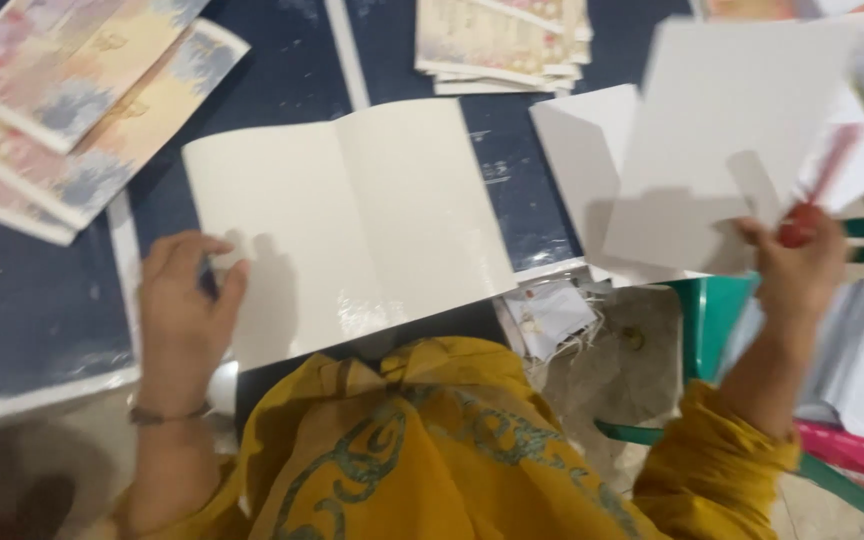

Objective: The person inserts a stack of white paper sheets into a floral-patterned book cover, then folds the cover over the pages and presses down on the spine to secure the binding. This process is repeated for multiple books on a dark blue table.

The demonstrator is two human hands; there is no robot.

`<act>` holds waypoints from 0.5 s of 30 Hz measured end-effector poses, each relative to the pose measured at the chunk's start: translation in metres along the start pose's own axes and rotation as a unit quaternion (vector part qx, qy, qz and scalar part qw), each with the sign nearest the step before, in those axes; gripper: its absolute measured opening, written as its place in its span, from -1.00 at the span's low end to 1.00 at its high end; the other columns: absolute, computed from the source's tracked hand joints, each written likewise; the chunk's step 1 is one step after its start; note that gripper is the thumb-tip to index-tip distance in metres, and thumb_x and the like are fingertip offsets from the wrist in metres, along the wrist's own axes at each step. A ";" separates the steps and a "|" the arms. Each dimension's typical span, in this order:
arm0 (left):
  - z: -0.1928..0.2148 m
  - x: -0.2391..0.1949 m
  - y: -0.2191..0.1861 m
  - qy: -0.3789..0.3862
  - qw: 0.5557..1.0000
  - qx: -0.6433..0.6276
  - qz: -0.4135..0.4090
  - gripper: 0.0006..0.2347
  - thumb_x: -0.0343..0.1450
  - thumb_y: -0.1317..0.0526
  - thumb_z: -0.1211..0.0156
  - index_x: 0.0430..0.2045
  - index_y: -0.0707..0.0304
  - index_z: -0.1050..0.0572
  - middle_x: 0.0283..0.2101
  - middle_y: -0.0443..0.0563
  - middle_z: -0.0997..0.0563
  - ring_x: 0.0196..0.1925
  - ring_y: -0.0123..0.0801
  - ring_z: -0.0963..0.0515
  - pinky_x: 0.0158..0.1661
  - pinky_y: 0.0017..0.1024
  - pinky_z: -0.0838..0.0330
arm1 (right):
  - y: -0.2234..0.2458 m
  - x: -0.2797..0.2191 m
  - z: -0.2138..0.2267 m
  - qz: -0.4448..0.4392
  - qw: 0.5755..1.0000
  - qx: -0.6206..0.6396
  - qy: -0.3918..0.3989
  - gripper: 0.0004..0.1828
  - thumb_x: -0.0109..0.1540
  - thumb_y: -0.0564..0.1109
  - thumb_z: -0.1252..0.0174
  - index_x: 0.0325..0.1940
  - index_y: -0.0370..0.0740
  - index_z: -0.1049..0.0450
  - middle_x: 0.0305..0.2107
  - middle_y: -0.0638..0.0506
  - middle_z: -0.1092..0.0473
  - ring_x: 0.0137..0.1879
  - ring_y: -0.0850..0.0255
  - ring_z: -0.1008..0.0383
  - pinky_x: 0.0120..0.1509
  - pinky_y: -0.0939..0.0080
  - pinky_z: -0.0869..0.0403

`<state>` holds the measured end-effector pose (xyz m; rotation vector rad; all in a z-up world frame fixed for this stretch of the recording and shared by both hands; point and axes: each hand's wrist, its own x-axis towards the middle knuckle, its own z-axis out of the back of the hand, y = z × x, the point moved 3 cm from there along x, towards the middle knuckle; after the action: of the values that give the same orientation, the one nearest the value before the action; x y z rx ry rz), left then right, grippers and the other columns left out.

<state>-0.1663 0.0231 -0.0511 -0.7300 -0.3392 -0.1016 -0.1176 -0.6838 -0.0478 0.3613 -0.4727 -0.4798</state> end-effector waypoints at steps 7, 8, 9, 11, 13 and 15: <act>-0.056 -0.003 -0.069 0.097 0.975 -0.197 0.019 -0.88 0.52 0.29 -0.16 -0.14 0.31 -0.52 -0.11 0.12 -0.57 -0.06 -0.17 -0.55 0.00 -0.28 -0.44 | 0.122 -0.078 -0.005 0.145 0.932 0.270 0.193 -0.73 0.64 -0.26 -0.02 0.04 -0.14 -0.03 -0.04 0.03 -0.01 0.08 0.17 -0.08 0.29 0.15 -0.14; -0.063 -0.006 -0.081 0.126 0.964 -0.232 0.021 -0.78 0.52 0.18 -0.15 -0.02 0.25 -0.51 -0.11 0.08 -0.62 -0.09 -0.25 -0.62 -0.05 -0.35 -0.53 | 0.141 -0.093 -0.015 0.085 0.916 0.345 0.187 -0.73 0.52 -0.26 -0.22 0.11 -0.12 -0.23 -0.22 0.14 -0.14 -0.12 0.32 -0.19 0.03 0.32 -0.23; -0.070 -0.005 -0.092 0.155 0.951 -0.267 0.018 -0.68 0.52 0.06 -0.14 0.10 0.19 -0.50 -0.11 0.03 -0.68 -0.11 -0.33 -0.69 -0.10 -0.42 -0.62 | 0.159 -0.106 -0.025 0.023 0.892 0.416 0.176 -0.64 0.40 -0.26 -0.41 0.18 -0.09 -0.43 -0.40 0.24 -0.26 -0.32 0.48 -0.30 -0.23 0.49 -0.31; -0.078 -0.006 -0.097 0.178 0.937 -0.288 0.081 -0.58 0.47 0.05 -0.21 0.17 0.28 -0.46 -0.12 0.02 -0.68 -0.13 -0.35 -0.67 -0.07 -0.46 -0.62 | 0.215 -0.128 -0.028 0.059 0.868 0.432 0.238 -0.68 0.40 -0.22 -0.39 0.18 -0.11 -0.45 -0.51 0.30 -0.26 -0.39 0.54 -0.32 -0.29 0.59 -0.39; -0.092 -0.007 -0.094 0.200 0.919 -0.310 0.140 -0.47 0.41 0.03 -0.27 0.23 0.38 -0.41 -0.13 0.01 -0.68 -0.15 -0.38 -0.66 -0.05 -0.50 -0.61 | 0.244 -0.140 -0.041 0.096 0.839 0.445 0.296 -0.71 0.41 -0.18 -0.37 0.18 -0.13 -0.47 -0.62 0.35 -0.25 -0.47 0.60 -0.34 -0.35 0.70 -0.46; -0.103 -0.010 -0.082 0.136 0.951 -0.228 0.158 -0.78 0.39 0.25 -0.37 -0.12 0.30 -0.60 -0.29 -0.02 -0.70 -0.25 -0.36 -0.68 -0.16 -0.45 -0.64 | 0.240 -0.141 -0.066 0.075 0.882 0.362 0.293 -0.67 0.37 -0.32 -0.46 -0.19 -0.19 -0.37 -0.50 0.25 -0.11 -0.31 0.43 -0.25 -0.12 0.47 -0.48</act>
<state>-0.1649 -0.1069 -0.0743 -1.2058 0.0744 0.0261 -0.1099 -0.3976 -0.0471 1.1481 -0.0616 -0.0037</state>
